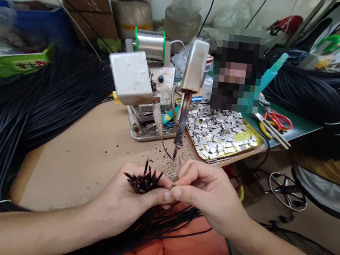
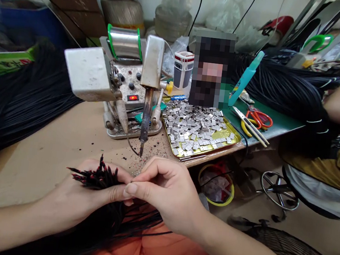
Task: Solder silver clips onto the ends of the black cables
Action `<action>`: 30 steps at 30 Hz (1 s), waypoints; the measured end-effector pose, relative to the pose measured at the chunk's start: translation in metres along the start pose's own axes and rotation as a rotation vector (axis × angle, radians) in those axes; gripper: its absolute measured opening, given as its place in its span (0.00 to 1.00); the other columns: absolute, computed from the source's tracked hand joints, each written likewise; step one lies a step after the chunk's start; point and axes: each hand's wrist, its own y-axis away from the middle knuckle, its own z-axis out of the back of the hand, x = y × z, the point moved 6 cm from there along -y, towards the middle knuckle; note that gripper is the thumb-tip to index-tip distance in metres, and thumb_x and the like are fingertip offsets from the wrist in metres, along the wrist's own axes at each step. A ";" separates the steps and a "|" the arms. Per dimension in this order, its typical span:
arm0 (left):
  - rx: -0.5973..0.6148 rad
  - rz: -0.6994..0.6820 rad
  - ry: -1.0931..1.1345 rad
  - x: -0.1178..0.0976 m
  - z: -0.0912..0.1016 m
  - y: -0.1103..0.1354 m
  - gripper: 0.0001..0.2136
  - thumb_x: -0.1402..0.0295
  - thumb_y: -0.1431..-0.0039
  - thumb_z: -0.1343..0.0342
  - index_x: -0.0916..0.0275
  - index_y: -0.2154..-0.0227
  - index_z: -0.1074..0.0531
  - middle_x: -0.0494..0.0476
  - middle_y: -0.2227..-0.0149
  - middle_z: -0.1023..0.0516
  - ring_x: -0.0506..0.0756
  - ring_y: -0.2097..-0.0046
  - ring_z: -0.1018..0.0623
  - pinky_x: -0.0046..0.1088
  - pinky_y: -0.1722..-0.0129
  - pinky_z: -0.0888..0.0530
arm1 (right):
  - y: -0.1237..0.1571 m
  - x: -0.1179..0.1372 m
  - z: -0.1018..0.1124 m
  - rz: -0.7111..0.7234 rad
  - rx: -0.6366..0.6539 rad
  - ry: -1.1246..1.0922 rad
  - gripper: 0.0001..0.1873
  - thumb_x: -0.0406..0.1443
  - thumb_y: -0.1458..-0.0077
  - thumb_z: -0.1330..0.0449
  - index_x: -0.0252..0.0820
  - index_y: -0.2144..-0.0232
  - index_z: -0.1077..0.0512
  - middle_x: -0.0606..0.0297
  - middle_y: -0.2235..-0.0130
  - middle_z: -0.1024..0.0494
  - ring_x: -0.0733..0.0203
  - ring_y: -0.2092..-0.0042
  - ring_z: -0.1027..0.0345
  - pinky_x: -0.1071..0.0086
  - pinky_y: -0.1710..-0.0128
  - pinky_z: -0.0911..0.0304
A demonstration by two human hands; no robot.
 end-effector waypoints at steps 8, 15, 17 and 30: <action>-0.038 0.063 0.045 0.006 0.000 -0.001 0.07 0.66 0.48 0.32 0.63 0.66 0.17 0.52 0.78 0.20 0.50 0.74 0.24 0.23 0.73 0.27 | -0.007 0.064 0.054 0.297 -0.287 0.995 0.03 0.33 0.42 0.36 0.43 0.69 0.24 0.66 0.68 0.21 0.61 0.65 0.29 0.66 0.63 0.37; -0.090 0.113 0.095 0.011 0.004 -0.003 0.13 0.67 0.48 0.32 0.64 0.59 0.18 0.53 0.77 0.21 0.49 0.76 0.25 0.21 0.76 0.27 | -0.026 0.064 0.120 0.049 -0.353 1.436 0.07 0.38 0.48 0.32 0.44 0.65 0.18 0.60 0.63 0.18 0.53 0.63 0.27 0.61 0.63 0.37; -0.128 0.092 0.076 0.012 0.008 -0.005 0.13 0.66 0.46 0.34 0.65 0.58 0.19 0.53 0.78 0.22 0.48 0.77 0.27 0.20 0.78 0.29 | -0.027 0.062 0.119 0.061 -0.364 1.452 0.02 0.36 0.48 0.32 0.44 0.70 0.19 0.61 0.65 0.19 0.52 0.63 0.27 0.61 0.63 0.38; -0.189 0.002 0.238 0.017 0.019 -0.014 0.09 0.70 0.44 0.36 0.65 0.59 0.22 0.50 0.77 0.25 0.47 0.80 0.30 0.20 0.83 0.32 | -0.016 0.012 0.038 -0.022 -0.271 0.261 0.08 0.34 0.46 0.31 0.43 0.63 0.26 0.64 0.67 0.18 0.59 0.66 0.19 0.65 0.62 0.22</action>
